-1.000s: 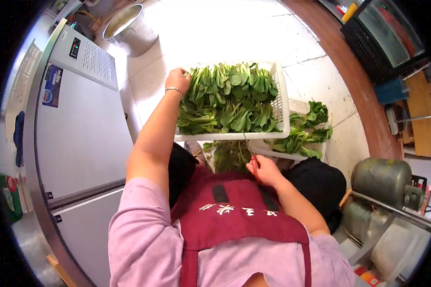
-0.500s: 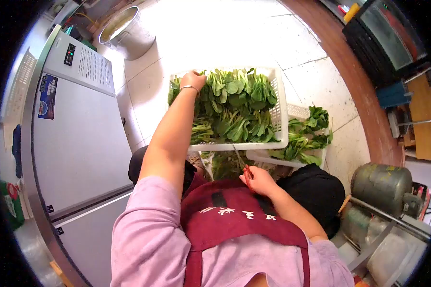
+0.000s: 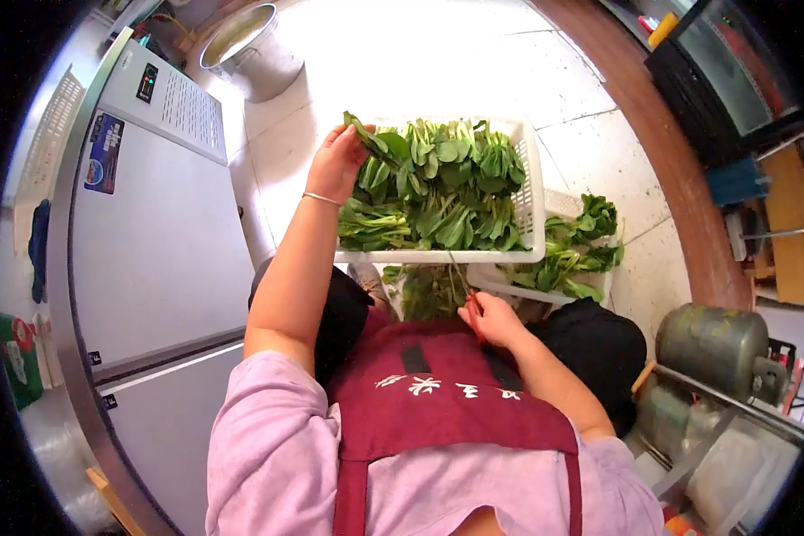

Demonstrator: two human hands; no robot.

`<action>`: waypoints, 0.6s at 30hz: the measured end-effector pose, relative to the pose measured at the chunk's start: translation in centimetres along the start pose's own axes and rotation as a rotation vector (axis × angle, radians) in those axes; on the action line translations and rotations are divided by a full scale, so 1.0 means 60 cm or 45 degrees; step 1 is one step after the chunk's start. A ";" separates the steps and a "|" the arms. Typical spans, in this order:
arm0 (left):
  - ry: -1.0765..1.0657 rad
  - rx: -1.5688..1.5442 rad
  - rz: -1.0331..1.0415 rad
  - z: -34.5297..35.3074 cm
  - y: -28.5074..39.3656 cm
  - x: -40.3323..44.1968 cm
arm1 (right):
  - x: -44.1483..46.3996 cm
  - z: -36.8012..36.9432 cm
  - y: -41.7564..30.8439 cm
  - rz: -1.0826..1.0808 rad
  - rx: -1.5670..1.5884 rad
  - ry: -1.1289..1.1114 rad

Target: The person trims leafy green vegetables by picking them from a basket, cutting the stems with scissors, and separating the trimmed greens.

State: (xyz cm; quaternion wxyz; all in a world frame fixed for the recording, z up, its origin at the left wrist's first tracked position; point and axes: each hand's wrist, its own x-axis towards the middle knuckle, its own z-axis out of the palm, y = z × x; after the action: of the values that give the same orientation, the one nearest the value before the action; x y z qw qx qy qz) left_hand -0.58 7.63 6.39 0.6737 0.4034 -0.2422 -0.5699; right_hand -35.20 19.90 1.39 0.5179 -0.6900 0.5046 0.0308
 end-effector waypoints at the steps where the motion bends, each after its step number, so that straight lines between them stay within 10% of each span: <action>1: -0.007 -0.062 -0.031 0.020 0.002 -0.024 | -0.002 0.001 0.002 -0.040 0.025 0.045; 8: -0.372 -0.317 -0.388 0.082 -0.019 -0.161 | -0.025 -0.009 -0.004 -0.110 0.820 0.065; 18: -0.404 0.087 -0.766 0.106 -0.079 -0.265 | -0.091 -0.046 -0.091 -0.058 0.150 -0.088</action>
State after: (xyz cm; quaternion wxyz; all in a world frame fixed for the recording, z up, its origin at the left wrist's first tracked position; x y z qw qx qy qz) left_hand -11.98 21.12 8.16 0.4153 0.3854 -0.2332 -0.7903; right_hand -35.21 21.22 9.47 0.5754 -0.6682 0.4714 0.0129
